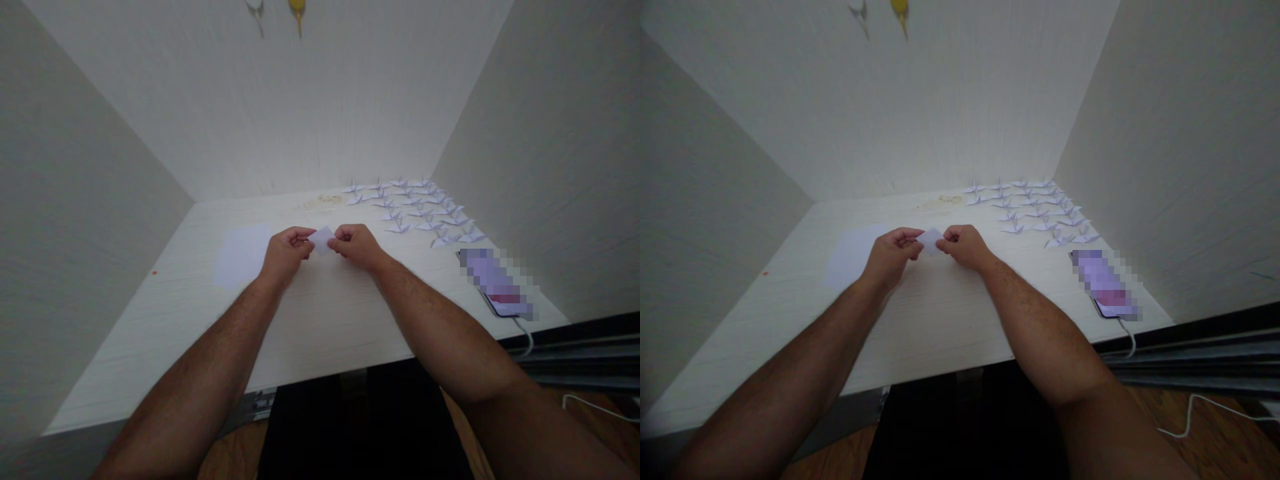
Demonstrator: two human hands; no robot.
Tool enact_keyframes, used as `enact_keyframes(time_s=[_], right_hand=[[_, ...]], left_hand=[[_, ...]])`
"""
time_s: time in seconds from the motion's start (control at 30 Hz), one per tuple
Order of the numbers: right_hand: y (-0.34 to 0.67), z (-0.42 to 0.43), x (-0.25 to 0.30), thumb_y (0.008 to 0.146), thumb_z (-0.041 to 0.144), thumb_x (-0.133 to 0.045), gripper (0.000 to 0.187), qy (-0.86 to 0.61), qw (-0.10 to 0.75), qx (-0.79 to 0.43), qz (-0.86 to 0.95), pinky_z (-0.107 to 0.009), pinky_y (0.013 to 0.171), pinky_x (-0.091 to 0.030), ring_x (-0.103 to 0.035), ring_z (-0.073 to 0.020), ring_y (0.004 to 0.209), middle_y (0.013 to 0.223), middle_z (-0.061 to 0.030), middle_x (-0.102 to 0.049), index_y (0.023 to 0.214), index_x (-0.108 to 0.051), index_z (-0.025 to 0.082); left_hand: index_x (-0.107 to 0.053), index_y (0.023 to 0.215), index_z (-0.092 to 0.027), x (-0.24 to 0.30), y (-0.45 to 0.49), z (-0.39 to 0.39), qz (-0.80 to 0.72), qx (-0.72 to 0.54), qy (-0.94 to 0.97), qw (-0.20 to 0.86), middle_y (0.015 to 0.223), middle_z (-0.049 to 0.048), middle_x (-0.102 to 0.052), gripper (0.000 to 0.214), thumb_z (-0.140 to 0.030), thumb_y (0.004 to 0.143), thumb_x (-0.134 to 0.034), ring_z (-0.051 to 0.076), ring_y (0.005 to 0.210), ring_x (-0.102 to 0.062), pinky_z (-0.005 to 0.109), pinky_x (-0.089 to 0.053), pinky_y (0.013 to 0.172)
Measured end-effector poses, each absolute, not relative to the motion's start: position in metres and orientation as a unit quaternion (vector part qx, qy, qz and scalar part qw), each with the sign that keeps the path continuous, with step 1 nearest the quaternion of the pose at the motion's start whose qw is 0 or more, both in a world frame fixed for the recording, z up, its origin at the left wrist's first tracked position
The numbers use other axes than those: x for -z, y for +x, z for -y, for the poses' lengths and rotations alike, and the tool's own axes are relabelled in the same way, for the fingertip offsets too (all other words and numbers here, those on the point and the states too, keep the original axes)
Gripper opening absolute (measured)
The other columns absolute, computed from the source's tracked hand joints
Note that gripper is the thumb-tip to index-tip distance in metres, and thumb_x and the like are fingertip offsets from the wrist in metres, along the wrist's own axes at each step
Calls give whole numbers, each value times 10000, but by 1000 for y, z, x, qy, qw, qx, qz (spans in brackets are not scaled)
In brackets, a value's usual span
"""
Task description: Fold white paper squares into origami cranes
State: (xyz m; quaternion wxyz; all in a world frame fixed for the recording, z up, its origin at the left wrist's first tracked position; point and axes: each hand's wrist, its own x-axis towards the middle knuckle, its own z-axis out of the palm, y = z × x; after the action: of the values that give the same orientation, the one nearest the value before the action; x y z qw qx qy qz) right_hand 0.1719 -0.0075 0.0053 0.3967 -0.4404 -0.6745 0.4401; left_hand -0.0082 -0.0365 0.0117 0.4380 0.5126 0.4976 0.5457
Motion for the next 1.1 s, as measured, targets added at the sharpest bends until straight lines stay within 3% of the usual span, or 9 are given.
enact_keyframes(time_s=[0.2, 0.4, 0.63, 0.87, 1.1], right_hand=[[174, 6, -6, 720, 363, -668, 233, -437, 425, -447, 655, -228, 492, -324, -432, -81, 471, 516, 37, -548, 631, -553, 180], [174, 8, -11, 703, 364, -677, 246, -438, 448, -459, 630, -228, 472, -310, -409, -75, 447, 486, 43, -526, 613, -535, 185], [174, 8, -11, 692, 378, -687, 261, -426, 469, -466, 617, -225, 473, -321, -425, -77, 453, 488, 39, -534, 614, -528, 186], [174, 9, -11, 695, 375, -688, 262, -425, 468, -467, 618, -223, 466, -321, -426, -78, 454, 485, 37, -532, 608, -526, 188], [174, 9, -11, 688, 380, -687, 263, -427, 462, -472, 617, -220, 459, -311, -418, -73, 445, 487, 38, -541, 607, -526, 188]], left_hand=[[-720, 877, -160, -13, -12, 33, -456, -585, 492, 456, 798, 21, -663, 293, -132, 589, -675, 77, 583, -479, 225, -365, 550], [-634, 1032, -216, -20, -12, 36, -352, -620, 487, 504, 962, 28, -660, 477, -100, 572, -684, 64, 589, -464, 225, -373, 573], [-570, 1059, -214, -31, -15, 42, -305, -613, 478, 550, 954, 33, -655, 600, -69, 479, -606, 71, 569, -461, 245, -373, 556], [-550, 1100, -230, -26, -12, 41, -319, -615, 499, 521, 960, 22, -649, 598, -83, 539, -693, 51, 570, -443, 224, -374, 566], [-539, 1074, -232, -25, -10, 38, -366, -621, 482, 498, 929, 14, -646, 432, -164, 672, -683, 43, 514, -426, 223, -346, 518]])
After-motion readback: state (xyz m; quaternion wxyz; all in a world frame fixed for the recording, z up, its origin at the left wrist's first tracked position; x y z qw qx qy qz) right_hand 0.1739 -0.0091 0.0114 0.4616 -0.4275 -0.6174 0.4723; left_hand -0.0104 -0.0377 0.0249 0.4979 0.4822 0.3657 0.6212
